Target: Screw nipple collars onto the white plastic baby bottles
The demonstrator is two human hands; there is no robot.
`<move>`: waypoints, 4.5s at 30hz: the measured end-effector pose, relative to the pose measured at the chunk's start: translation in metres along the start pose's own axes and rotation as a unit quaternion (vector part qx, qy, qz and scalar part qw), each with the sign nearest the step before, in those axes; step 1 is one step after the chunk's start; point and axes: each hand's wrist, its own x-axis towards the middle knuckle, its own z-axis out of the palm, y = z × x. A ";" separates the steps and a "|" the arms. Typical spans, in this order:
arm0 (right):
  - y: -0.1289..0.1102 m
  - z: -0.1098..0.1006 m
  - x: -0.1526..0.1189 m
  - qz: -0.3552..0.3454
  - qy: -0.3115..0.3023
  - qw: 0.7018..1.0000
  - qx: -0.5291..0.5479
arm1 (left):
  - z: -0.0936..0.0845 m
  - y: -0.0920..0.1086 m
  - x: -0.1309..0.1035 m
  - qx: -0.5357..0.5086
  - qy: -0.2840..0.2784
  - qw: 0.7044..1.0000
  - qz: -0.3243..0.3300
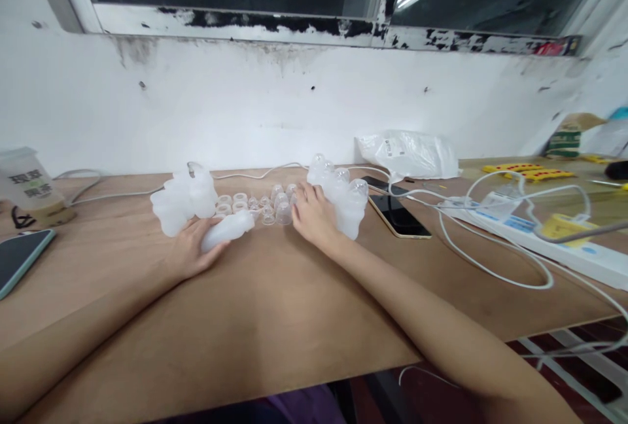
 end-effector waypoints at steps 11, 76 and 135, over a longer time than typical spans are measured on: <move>-0.020 -0.011 -0.013 0.061 -0.151 0.969 -0.185 | 0.006 -0.005 0.002 -0.052 -0.029 0.991 -0.118; -0.027 0.042 -0.018 0.024 -0.178 0.772 0.609 | 0.001 0.006 0.000 -0.007 -0.050 0.999 -0.003; -0.002 -0.047 0.063 0.054 -0.190 0.947 -0.252 | -0.002 0.017 0.003 -0.171 -0.182 0.967 0.053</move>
